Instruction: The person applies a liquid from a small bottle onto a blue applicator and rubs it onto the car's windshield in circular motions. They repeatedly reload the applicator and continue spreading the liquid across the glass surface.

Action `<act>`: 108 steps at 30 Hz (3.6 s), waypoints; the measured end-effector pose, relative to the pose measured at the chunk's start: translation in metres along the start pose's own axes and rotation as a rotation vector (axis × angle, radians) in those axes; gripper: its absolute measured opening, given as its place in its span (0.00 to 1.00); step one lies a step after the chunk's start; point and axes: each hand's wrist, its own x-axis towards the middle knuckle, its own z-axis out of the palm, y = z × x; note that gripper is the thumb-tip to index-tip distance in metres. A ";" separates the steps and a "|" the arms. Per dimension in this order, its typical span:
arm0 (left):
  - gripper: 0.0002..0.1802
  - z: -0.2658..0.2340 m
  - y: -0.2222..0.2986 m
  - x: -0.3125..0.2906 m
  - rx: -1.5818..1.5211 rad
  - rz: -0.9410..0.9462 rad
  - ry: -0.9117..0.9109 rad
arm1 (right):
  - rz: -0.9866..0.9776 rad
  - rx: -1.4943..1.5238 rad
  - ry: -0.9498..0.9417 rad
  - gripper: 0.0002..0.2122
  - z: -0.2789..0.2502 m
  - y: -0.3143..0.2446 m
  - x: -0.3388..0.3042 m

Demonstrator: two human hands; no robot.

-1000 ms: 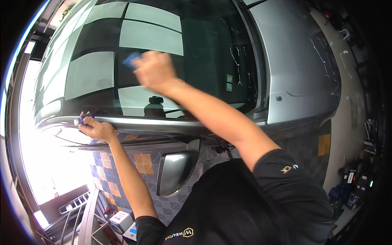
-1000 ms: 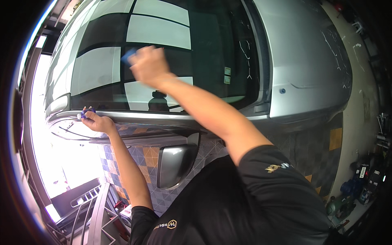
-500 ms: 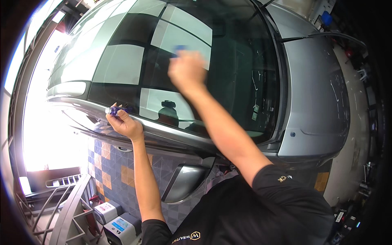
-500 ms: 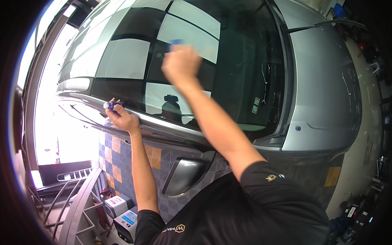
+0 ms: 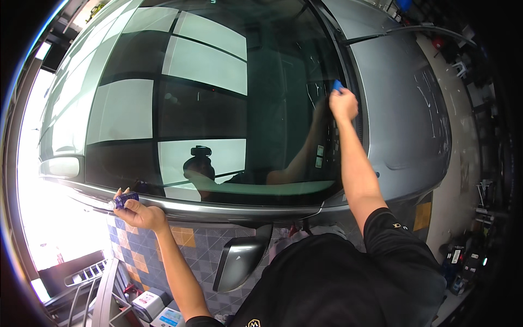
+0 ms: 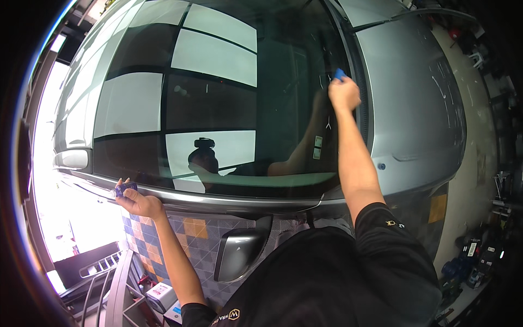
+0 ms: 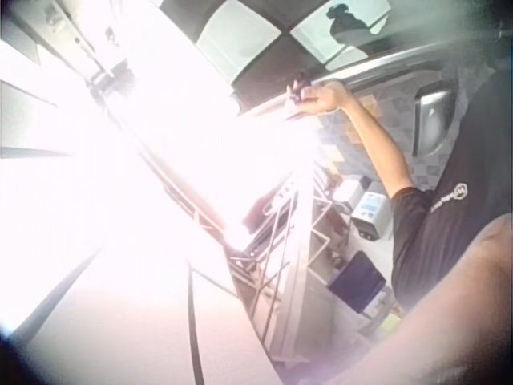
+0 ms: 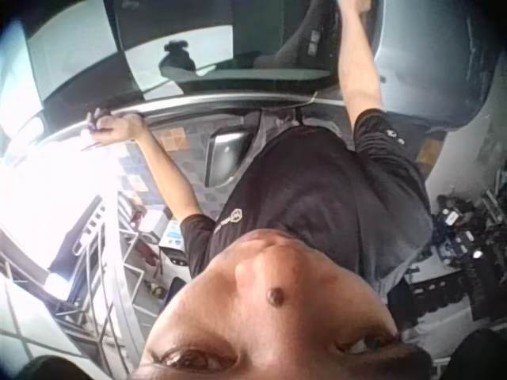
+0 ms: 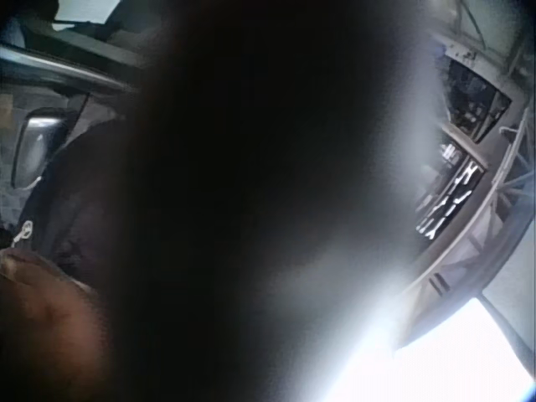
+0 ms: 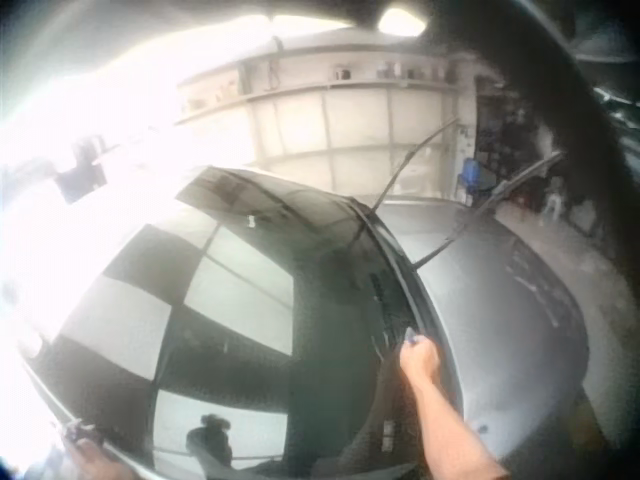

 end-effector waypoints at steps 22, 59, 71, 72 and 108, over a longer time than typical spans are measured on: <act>0.27 -0.015 -0.002 -0.003 -0.031 -0.016 0.005 | -0.366 -0.037 -0.053 0.20 0.038 -0.181 0.013; 0.31 -0.006 -0.017 0.003 0.200 0.062 -0.037 | -0.467 0.033 -0.076 0.23 0.148 -0.440 0.071; 0.28 -0.032 -0.025 -0.004 0.234 0.008 -0.013 | -0.312 0.025 -0.207 0.18 0.093 -0.293 0.068; 0.28 -0.034 -0.027 -0.004 0.226 0.018 -0.008 | -0.134 -0.085 -0.177 0.20 0.090 -0.230 0.112; 0.37 -0.010 0.008 -0.012 0.192 0.005 -0.009 | -0.121 -0.203 -0.079 0.23 0.147 -0.318 0.166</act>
